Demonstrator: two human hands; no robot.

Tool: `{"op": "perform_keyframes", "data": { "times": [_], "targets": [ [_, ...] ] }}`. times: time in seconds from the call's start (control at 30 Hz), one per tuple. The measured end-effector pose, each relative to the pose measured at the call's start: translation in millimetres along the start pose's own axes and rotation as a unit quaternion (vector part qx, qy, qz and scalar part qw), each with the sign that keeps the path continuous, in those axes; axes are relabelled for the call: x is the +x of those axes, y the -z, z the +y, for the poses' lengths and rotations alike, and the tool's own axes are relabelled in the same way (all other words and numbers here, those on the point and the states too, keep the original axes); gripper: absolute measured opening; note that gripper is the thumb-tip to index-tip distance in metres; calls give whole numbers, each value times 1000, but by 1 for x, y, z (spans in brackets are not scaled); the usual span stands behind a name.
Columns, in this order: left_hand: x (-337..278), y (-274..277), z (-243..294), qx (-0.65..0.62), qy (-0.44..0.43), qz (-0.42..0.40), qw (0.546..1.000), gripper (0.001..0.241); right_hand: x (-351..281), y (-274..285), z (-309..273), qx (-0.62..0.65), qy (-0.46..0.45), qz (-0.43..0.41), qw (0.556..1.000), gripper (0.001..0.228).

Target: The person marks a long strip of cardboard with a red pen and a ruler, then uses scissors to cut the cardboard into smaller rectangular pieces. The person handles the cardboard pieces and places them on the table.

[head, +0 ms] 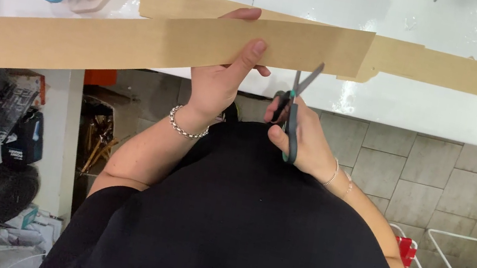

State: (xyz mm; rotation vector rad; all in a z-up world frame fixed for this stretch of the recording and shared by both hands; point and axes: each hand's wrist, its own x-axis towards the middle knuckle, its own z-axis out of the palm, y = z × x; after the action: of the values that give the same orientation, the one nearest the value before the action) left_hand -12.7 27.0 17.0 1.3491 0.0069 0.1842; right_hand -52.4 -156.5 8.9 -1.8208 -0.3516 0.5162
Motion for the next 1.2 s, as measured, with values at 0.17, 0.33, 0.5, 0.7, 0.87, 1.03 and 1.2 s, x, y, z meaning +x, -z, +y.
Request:
{"op": "perform_keyframes", "data": {
  "times": [0.17,0.33,0.5,0.7,0.87,1.03,1.2],
  "targets": [
    [-1,-2,-3,11,-5,-2,1000,37,4,1,-4,-13,3,-1,1000,69],
    [-2,0,-4,18,-1,-11,1000,37,7,3,-7,-13,11,1,1000,66],
    [-4,1,-2,44,9,-17,999,35,7,3,-5,-9,12,1,1000,67],
    [-4,2,-4,37,16,-22,999,36,8,3,-5,-12,15,5,1000,65],
    [-5,2,-7,17,16,-19,1000,35,8,3,-6,-14,6,7,1000,67],
    [-4,4,-7,41,14,-33,999,33,6,3,-6,-1,4,12,1000,63],
    [-3,5,-4,80,16,-43,996,33,5,2,-7,-7,-11,27,1000,64]
  ]
}}
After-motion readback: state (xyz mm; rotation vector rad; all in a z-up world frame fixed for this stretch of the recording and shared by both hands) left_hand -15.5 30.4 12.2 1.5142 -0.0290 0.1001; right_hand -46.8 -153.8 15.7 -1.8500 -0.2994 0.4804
